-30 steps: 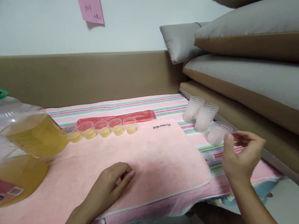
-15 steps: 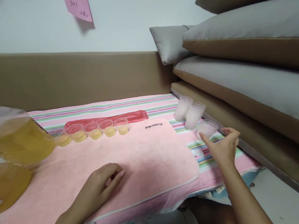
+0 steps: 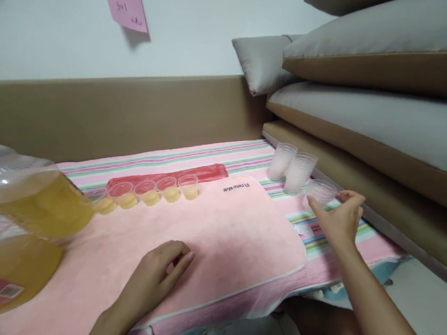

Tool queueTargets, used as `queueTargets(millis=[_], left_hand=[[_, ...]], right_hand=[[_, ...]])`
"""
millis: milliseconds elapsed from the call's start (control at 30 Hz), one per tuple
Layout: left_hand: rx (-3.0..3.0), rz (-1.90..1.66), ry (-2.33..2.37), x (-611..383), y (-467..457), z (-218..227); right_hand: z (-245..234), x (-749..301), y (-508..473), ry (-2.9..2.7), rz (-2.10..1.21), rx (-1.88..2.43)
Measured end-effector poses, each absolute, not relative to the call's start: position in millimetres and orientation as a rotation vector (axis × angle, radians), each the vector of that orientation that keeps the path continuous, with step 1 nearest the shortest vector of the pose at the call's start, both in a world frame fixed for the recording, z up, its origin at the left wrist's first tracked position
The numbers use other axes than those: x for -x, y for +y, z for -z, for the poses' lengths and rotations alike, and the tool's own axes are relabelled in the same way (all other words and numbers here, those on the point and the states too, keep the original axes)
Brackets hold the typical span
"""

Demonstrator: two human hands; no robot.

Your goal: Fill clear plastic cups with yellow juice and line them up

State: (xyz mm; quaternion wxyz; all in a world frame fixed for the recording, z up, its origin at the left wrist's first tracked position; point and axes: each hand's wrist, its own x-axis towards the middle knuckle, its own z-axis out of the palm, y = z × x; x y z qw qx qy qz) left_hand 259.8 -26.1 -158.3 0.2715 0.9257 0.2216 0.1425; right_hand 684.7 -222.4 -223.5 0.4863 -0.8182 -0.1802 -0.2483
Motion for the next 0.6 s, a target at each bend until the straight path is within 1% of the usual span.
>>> queueTargets(millis=[233,433,500,600], left_hand=[[-2.499,-0.373,0.581,-260,-26,159],[-2.472,-0.398,0.568,-261,-31,156],[-2.43,-0.433,0.577,-259,-33,156],[-2.351,-0.543,0.585,-257,-33,156]], right_hand=[[219,-682,-223,-0.411,0.617,1.967],[197,-646,-214,-0.514,0.643,1.805],[188,-621,-202,-0.623,0.547,1.65],[179,-575,-176,-0.779,0.215,1.454]])
